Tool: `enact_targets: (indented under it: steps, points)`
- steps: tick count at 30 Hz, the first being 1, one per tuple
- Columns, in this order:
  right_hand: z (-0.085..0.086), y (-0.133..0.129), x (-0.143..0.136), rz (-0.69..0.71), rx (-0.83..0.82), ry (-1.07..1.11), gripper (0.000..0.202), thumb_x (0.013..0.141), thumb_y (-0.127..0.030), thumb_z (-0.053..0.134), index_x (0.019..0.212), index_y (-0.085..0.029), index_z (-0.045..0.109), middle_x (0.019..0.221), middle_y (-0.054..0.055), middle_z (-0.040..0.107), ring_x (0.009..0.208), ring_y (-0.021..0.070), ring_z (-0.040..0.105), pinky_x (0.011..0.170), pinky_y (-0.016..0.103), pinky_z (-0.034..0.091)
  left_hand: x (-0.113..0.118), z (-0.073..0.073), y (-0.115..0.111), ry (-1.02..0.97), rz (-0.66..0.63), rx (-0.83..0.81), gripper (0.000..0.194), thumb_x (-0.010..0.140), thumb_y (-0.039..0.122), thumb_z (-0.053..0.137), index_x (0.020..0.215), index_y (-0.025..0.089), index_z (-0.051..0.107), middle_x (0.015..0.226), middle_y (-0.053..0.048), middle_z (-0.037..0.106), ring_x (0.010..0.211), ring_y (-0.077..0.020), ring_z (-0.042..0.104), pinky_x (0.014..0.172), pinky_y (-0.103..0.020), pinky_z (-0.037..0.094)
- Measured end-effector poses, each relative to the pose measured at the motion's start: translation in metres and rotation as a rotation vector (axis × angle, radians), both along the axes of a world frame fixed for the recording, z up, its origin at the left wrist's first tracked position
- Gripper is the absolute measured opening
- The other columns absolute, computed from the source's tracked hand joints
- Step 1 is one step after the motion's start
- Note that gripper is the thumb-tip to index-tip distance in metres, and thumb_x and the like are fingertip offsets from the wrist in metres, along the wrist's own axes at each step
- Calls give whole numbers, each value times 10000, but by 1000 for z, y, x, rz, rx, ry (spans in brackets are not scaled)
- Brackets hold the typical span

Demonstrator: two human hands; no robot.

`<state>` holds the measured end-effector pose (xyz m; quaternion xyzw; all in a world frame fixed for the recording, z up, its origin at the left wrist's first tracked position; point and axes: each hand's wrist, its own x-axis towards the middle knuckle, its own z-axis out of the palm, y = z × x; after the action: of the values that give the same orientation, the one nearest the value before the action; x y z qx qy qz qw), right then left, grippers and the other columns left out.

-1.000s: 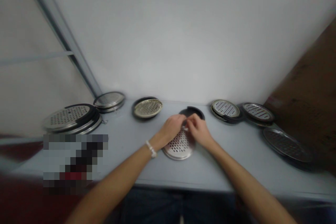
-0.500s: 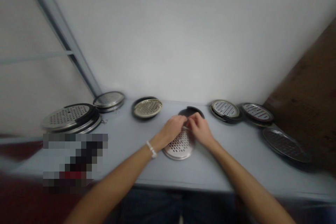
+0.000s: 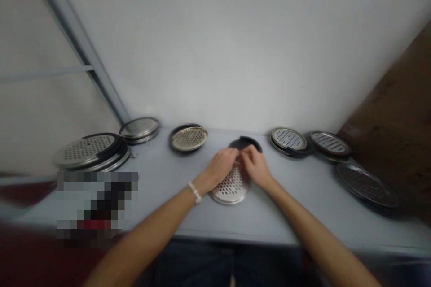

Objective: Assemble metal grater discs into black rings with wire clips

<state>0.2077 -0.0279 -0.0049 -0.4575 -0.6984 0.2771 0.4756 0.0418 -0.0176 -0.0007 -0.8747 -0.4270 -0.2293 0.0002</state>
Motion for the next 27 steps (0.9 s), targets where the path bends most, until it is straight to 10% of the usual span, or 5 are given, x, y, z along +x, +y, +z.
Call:
enact_targets:
  steps: [17,27]
  points:
    - [-1,0,0,19,10,70,175,948,-380,499,852,-238,536,708,5,674,648,189,639,602,300,502,3,7,5,-387,44,-212,245,968,205,453,861,158,669,848,-57,716,785,-177,640,775,-296,482]
    - [-1,18,5,175,-324,583,270,813,-447,674,835,-220,530,679,19,717,548,145,615,532,256,456,6,7,13,-962,-129,-794,189,913,298,586,889,121,646,844,-68,702,760,-133,638,762,-284,519]
